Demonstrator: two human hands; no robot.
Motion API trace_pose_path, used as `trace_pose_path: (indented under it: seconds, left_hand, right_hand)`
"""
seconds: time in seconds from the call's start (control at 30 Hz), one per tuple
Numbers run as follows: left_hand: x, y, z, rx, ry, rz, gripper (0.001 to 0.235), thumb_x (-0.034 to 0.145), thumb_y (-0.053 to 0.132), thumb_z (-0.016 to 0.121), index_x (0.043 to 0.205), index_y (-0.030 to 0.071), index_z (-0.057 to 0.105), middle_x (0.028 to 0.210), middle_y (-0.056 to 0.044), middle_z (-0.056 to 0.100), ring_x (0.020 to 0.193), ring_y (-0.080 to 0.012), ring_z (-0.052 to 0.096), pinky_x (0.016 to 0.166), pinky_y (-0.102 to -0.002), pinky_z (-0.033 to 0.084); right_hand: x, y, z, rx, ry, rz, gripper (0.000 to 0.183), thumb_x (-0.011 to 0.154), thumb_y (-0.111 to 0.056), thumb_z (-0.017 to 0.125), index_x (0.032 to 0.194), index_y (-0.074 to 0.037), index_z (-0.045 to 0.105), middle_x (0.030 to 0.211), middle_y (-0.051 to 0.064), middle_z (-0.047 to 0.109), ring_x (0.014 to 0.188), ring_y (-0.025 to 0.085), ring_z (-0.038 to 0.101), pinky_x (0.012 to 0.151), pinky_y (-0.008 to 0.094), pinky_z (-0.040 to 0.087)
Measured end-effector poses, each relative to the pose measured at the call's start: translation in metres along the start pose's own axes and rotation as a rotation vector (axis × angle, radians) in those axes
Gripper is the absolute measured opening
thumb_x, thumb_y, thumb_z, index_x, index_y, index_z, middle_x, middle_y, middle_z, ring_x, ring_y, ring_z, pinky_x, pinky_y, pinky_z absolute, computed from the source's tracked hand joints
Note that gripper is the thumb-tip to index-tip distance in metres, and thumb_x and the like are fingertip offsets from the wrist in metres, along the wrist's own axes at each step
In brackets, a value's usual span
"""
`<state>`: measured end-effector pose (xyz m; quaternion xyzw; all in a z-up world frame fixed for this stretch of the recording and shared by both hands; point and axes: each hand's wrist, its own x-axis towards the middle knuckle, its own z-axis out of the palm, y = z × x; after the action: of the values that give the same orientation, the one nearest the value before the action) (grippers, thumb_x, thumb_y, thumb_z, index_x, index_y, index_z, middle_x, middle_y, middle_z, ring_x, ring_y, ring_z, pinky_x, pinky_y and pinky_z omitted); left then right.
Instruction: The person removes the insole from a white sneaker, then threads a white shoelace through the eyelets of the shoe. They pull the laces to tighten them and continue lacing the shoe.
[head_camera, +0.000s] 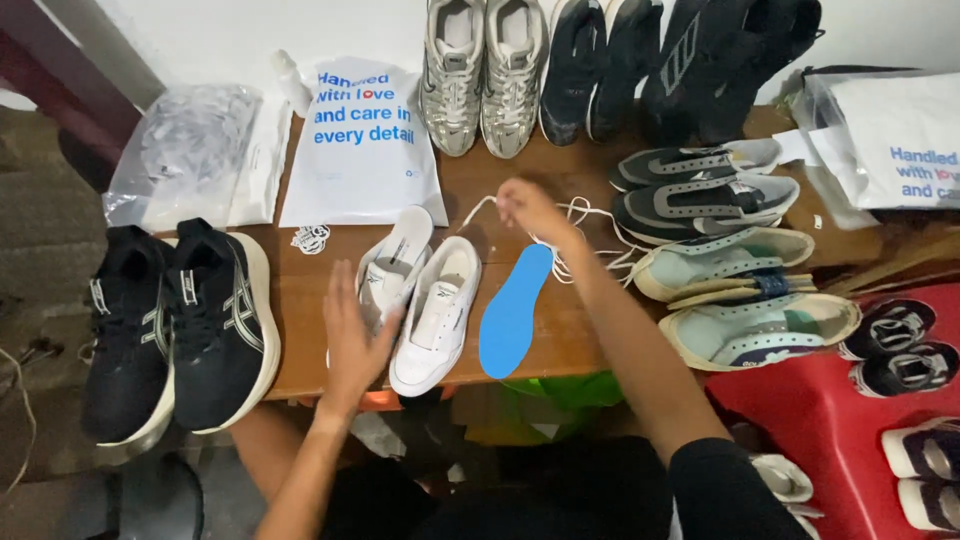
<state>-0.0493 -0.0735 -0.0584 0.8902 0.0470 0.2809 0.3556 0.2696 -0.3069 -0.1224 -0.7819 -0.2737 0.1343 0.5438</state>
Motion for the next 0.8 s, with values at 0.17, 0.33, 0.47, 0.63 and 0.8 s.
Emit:
trace_pose_path:
  seconds: [0.17,0.33,0.47,0.63,0.8]
  left_hand:
    - [0.06,0.052,0.005,-0.165,0.121,0.161,0.056,0.104,0.019,0.057,0.152,-0.001,0.038,0.145,-0.023,0.048,0.137,-0.0433,0.046,0.113,-0.057,0.034]
    - [0.137,0.127,0.037,-0.512,-0.207,0.169,0.046,0.11,0.03,0.04,0.147,0.003,0.043,0.135,-0.022,0.063,0.125,-0.0452,0.06,0.105,-0.059,0.045]
    - [0.169,0.109,0.093,-0.43,-0.315,0.037,0.043,0.103,0.054,0.044,0.089,0.025,0.071,0.077,0.0,0.074,0.083,-0.0235,0.071,0.081,-0.04,0.051]
    - [0.169,0.073,0.049,-0.383,-0.222,0.141,0.023,0.104,0.02,0.053,0.105,0.011,0.074,0.085,-0.012,0.074,0.089,-0.0367,0.069,0.088,-0.046,0.052]
    - [0.174,0.046,-0.042,-0.573,-0.066,-0.295,0.022,0.109,0.029,0.046,0.095,0.02,0.06,0.063,0.012,0.036,0.053,-0.0017,0.036,0.048,-0.016,0.031]
  right_hand:
    - [-0.046,-0.156,-0.057,0.027,-0.194,-0.091,0.016,0.1,-0.007,0.055,0.112,-0.006,0.066,0.077,0.006,0.067,0.063,0.009,0.055,0.065,0.023,0.044]
    - [-0.07,-0.242,-0.07,-0.01,-0.333,-0.197,0.015,0.103,-0.008,0.053,0.115,-0.001,0.061,0.078,0.011,0.065,0.058,0.008,0.049,0.056,0.02,0.037]
    - [-0.085,-0.256,-0.072,0.017,-0.323,-0.256,0.014,0.104,-0.009,0.055,0.116,-0.002,0.057,0.075,0.008,0.061,0.065,0.007,0.051,0.063,0.021,0.041]
    - [-0.085,-0.212,-0.103,-0.003,-0.271,-0.236,0.01,0.103,-0.01,0.06,0.108,-0.002,0.065,0.069,0.002,0.058,0.062,0.008,0.047,0.063,0.021,0.037]
    - [-0.074,-0.163,-0.149,-0.079,-0.217,-0.224,0.016,0.106,-0.017,0.059,0.097,-0.009,0.069,0.069,0.0,0.056,0.064,0.01,0.046,0.067,0.027,0.039]
